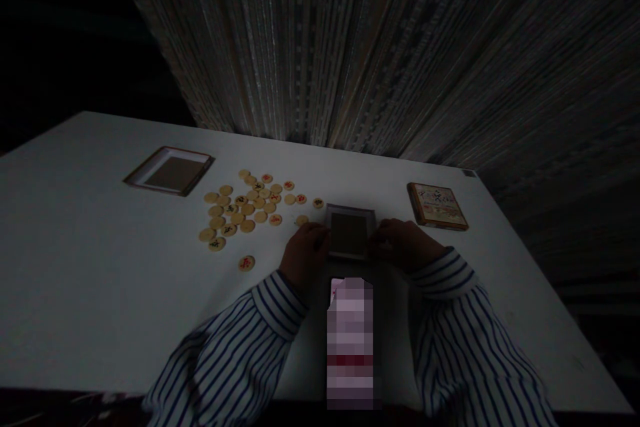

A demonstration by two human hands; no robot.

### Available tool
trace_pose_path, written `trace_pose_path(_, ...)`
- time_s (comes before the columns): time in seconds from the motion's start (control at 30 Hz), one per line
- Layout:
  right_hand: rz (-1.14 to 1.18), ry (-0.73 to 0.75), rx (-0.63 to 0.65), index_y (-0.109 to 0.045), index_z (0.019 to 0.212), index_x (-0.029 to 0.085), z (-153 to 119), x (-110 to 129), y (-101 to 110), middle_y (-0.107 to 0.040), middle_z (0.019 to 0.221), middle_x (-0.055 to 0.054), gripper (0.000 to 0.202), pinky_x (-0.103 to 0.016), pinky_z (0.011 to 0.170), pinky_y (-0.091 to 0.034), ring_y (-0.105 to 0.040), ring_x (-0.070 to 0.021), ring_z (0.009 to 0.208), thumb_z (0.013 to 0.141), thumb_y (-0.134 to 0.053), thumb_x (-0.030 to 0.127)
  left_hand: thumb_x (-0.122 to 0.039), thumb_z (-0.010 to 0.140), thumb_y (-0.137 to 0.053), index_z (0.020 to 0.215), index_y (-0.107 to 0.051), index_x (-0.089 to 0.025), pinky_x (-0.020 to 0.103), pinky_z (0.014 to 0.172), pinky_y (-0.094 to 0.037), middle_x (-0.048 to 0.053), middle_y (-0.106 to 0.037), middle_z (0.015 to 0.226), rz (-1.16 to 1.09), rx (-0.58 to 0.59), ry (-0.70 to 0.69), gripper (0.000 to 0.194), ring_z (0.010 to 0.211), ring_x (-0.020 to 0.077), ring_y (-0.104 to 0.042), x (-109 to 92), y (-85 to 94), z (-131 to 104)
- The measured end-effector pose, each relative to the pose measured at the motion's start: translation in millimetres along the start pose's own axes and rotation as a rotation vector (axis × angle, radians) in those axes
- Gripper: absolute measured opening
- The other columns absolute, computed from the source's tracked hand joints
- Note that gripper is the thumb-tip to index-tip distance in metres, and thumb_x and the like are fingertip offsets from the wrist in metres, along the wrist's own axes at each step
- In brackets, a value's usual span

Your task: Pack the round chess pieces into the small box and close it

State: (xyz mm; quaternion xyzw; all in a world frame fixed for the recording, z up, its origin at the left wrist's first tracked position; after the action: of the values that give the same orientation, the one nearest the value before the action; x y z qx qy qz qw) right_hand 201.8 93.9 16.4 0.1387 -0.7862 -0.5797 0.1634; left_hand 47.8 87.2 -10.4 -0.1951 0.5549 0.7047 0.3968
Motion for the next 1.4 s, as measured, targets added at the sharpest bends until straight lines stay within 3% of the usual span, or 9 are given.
trace_pose_path(0.17,-0.090,-0.158,-0.040,-0.065,0.085,0.017,-2.9,-20.0,-0.8,-0.066,0.086,-0.008,0.028,-0.026,0.061,-0.040,-0.060,-0.0178,0.075,0.084,-0.042,0.032,-0.017,0.078,-0.050,0.091,-0.064,-0.014,0.029,0.077,-0.050,0.007,-0.063,0.090,-0.012,-0.013,0.001,0.019,0.083,0.0164,-0.060,-1.8,2.1,-0.3)
trace_pose_path(0.3,-0.147,-0.224,0.028,-0.065,0.083,0.017,-3.6,-27.8,-8.9,-0.067,0.085,-0.009,0.034,-0.026,0.058,-0.038,-0.062,-0.0194,0.076,0.086,-0.036,0.035,-0.016,0.077,-0.051,0.091,-0.064,-0.015,0.029,0.076,-0.050,0.006,-0.064,0.088,0.005,-0.014,0.007,0.018,0.081,0.0164,-0.061,-1.7,2.8,-0.5)
trace_pose_path(1.4,-0.093,-0.174,0.086,-0.065,0.083,0.016,-4.3,-20.6,-15.1,-0.068,0.087,-0.009,0.032,-0.026,0.061,-0.038,-0.061,-0.0180,0.078,0.085,-0.036,0.030,-0.015,0.077,-0.050,0.091,-0.061,-0.015,0.029,0.075,-0.049,0.006,-0.064,0.088,0.022,-0.012,-0.016,0.018,0.081,0.0161,-0.060,-0.7,1.3,-2.2)
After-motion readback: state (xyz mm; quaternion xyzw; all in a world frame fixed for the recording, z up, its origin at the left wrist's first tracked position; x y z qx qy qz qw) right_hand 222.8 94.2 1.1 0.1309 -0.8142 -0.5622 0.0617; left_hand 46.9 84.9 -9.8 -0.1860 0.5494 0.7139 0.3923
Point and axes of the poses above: each hand's wrist, its own z-axis towards the middle knuckle, its own y-axis out of the back of the hand, x = y × z, the point moved 8 cm from there along z, towards the middle knuckle
